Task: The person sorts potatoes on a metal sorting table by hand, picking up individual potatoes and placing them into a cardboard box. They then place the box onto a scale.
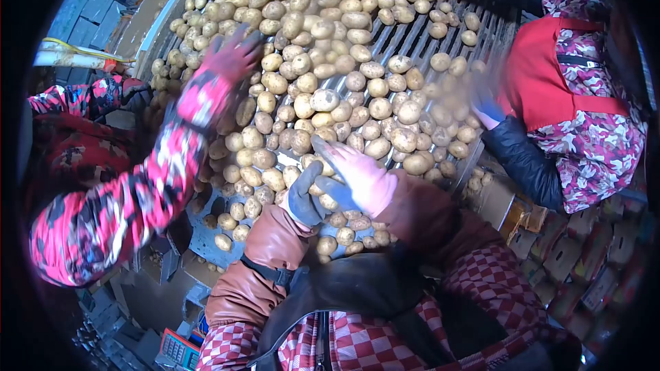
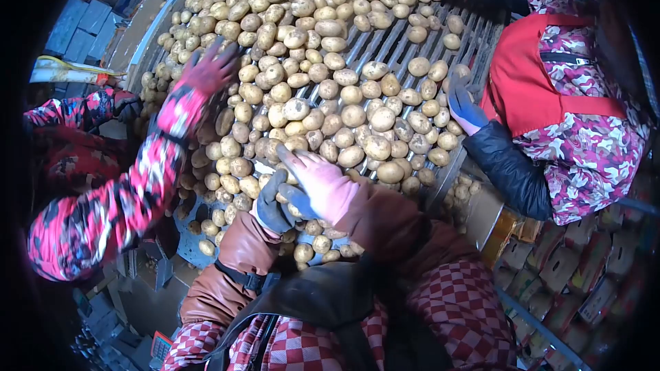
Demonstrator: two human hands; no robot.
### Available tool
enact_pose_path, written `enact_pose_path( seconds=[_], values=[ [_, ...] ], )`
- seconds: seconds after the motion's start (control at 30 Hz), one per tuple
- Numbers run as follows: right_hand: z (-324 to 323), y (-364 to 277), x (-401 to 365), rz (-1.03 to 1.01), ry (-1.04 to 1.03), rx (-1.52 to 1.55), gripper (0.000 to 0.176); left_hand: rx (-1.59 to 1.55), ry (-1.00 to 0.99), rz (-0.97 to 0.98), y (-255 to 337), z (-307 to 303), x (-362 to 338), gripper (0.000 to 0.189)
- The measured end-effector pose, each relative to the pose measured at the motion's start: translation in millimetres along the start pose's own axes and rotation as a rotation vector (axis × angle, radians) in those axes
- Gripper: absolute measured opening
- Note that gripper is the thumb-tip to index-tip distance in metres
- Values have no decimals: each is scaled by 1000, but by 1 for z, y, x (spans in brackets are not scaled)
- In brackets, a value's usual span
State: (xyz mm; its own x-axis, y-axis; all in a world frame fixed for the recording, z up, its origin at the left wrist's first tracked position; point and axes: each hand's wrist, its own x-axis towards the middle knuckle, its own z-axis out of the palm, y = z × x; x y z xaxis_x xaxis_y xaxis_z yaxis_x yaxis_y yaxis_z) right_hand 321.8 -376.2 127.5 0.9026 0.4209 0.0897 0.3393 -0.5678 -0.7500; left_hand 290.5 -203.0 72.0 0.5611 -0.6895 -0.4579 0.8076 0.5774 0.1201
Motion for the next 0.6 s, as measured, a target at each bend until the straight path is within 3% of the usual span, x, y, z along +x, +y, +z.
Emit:
enact_pose_path(
  seconds=[0.03, 0.07, 0.1, 0.17, 0.2, 0.3, 0.43, 0.5, 0.53, 0.6],
  values=[
    [-11, 8, 2, -29, -76, 132, 44, 28, -124, -49, 1, -5, -2, 59],
    [-16, 38, 8, 289, -146, 466, 36, 80, -19, 35, -1, 8, -2, 66],
    [-48, 49, 22, 481, -70, 408, 33, 105, 10, 96, -2, 27, -5, 69],
    [-90, 75, 46, 426, 55, -583, 35, 100, 1, 93, -7, 21, -5, 71],
    [-94, 96, 55, 574, -38, -768, 38, 102, -2, 97, -7, 18, -4, 71],
    [-82, 131, 71, 503, -181, -983, 33, 72, -49, 61, -9, 13, -4, 72],
    [-83, 145, 76, 482, -264, -959, 33, -10, -90, 77, -10, 8, -9, 71],
    [-94, 144, 62, 408, 106, -726, 35, -73, -171, 140, -9, 3, -9, 70],
    [-91, 127, 53, 405, 102, -726, 35, -94, -179, 122, -7, -4, -10, 71],
    [-81, 76, 24, 485, 210, 334, 30, -90, -154, 131, -9, 7, -11, 69]
  ],
)
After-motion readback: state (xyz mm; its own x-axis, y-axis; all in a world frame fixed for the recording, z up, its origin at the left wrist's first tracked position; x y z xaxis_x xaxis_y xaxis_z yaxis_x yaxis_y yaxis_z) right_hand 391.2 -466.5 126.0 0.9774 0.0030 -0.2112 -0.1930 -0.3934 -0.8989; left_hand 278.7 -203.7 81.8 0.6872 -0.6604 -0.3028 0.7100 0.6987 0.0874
